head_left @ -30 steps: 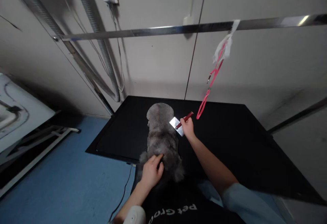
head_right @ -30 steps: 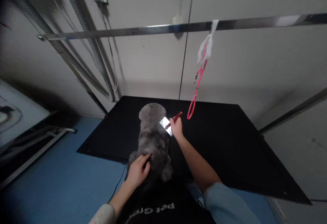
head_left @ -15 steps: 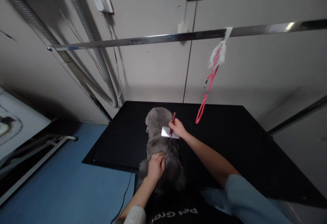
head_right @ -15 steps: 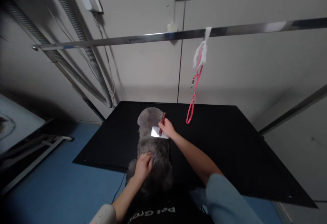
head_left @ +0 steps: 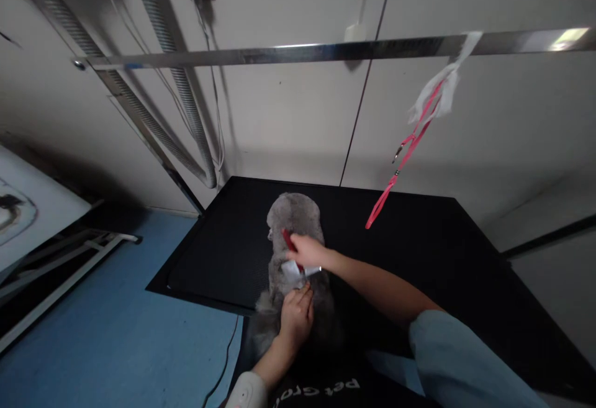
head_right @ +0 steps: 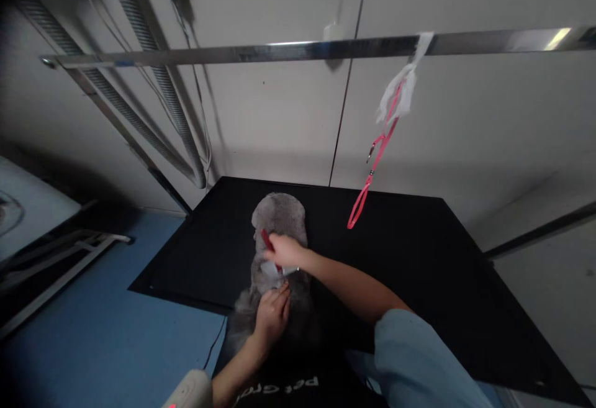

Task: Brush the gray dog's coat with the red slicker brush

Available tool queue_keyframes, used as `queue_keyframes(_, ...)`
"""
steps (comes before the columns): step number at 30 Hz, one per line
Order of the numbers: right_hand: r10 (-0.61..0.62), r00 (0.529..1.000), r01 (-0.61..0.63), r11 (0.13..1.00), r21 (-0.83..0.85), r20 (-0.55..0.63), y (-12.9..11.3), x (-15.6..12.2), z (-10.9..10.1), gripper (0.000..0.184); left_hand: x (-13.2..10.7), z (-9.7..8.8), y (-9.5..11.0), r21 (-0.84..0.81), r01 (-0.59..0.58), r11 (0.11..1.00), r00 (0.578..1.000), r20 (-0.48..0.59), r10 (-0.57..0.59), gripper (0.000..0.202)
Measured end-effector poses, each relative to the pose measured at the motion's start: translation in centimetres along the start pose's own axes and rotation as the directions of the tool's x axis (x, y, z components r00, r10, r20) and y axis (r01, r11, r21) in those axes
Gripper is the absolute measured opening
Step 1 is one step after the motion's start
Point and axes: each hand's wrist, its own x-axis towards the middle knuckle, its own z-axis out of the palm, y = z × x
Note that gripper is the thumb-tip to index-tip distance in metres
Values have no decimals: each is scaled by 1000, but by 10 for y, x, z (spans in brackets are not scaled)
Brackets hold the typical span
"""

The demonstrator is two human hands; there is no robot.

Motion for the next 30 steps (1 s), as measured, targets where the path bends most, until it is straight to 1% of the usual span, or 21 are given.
queue_keyframes(1, 55, 997, -56, 998, -19, -50, -1, 1, 0, 22, 1, 0, 1, -2, 4, 1000, 1000, 7, -4, 30)
queue_keyframes(2, 113, 983, -118, 993, -28, -146, -2, 3, 0, 21, 2, -1, 2, -8, 10, 1000, 1000, 14, -10, 31)
queue_keyframes(3, 142, 962, -151, 988, -21, -235, -3, 3, 1, 21, 2, -1, 3, -17, 19, 1000, 999, 26, -18, 31)
queue_keyframes(4, 135, 953, -139, 990, 4, -273, -4, 4, 2, 22, 2, -2, 5, -30, 29, 999, 999, 42, -28, 31)
queue_keyframes(5, 105, 959, -98, 994, 38, -262, -4, 5, 5, 22, 2, -3, 7, -46, 41, 998, 998, 55, -39, 32)
queue_keyframes(8, 26, 995, -12, 989, 148, -97, 4, 10, 8, 20, 3, -8, 6, -97, 72, 993, 994, 84, -63, 32)
queue_keyframes(9, 55, 994, -38, 985, 167, -99, 10, 15, 6, 18, 4, -11, 3, -126, 74, 989, 994, 84, -63, 31)
queue_keyframes(10, 112, 980, -81, 979, 186, -162, 17, 20, 2, 16, 7, -14, -2, -157, 86, 984, 994, 75, -75, 30)
queue_keyframes(11, 174, 947, -116, 969, 217, -271, 25, 25, -4, 15, 10, -18, -9, -181, 115, 977, 993, 52, -107, 30)
queue_keyframes(12, 227, 891, -122, 954, 274, -393, 33, 30, -10, 15, 15, -21, -16, -189, 157, 969, 988, 16, -157, 32)
queue_keyframes(14, 276, 772, -28, 915, 402, -573, 42, 38, -21, 17, 24, -26, -27, -147, 229, 962, 970, -50, -239, 35)
queue_keyframes(15, 266, 750, 49, 891, 452, -606, 43, 40, -24, 18, 27, -27, -30, -106, 229, 968, 971, -50, -235, 37)
queue_keyframes(16, 237, 766, 111, 867, 486, -598, 41, 41, -26, 18, 29, -27, -30, -71, 185, 980, 983, -7, -186, 40)
queue_keyframes(18, 183, 825, 139, 852, 505, -535, 33, 41, -23, 19, 26, -23, -22, -52, 51, 997, 991, 130, -44, 45)
queue_keyframes(20, 134, 847, 99, 911, 399, -515, 22, 37, -14, 20, 15, -17, -8, -58, -16, 998, 982, 186, 26, 47)
queue_keyframes(22, 7, 863, 93, 981, 172, -505, 11, 27, 2, 19, -2, -9, 4, -49, -23, 999, 987, 155, 31, 49)
queue_keyframes(23, -95, 885, 129, 991, 45, -456, 5, 17, 13, 18, -11, -5, 8, -43, -30, 999, 991, 127, 35, 50)
queue_keyframes(25, -309, 917, 278, 948, -153, -252, -5, -10, 37, 17, -32, 3, 14, -30, -72, 997, 996, 58, 73, 51)
queue_keyframes(26, -394, 911, 364, 908, -210, -125, -10, -26, 49, 16, -41, 7, 15, -20, -96, 995, 995, 30, 96, 51)
queue_keyframes(28, -475, 879, 463, 841, -279, 27, -18, -56, 67, 20, -59, 13, 17, -23, -123, 992, 992, 27, 124, 50)
queue_keyframes(30, -510, 849, 527, 808, -264, 134, -24, -73, 73, 24, -69, 16, 19, -83, -31, 996, 994, 105, 40, 46)
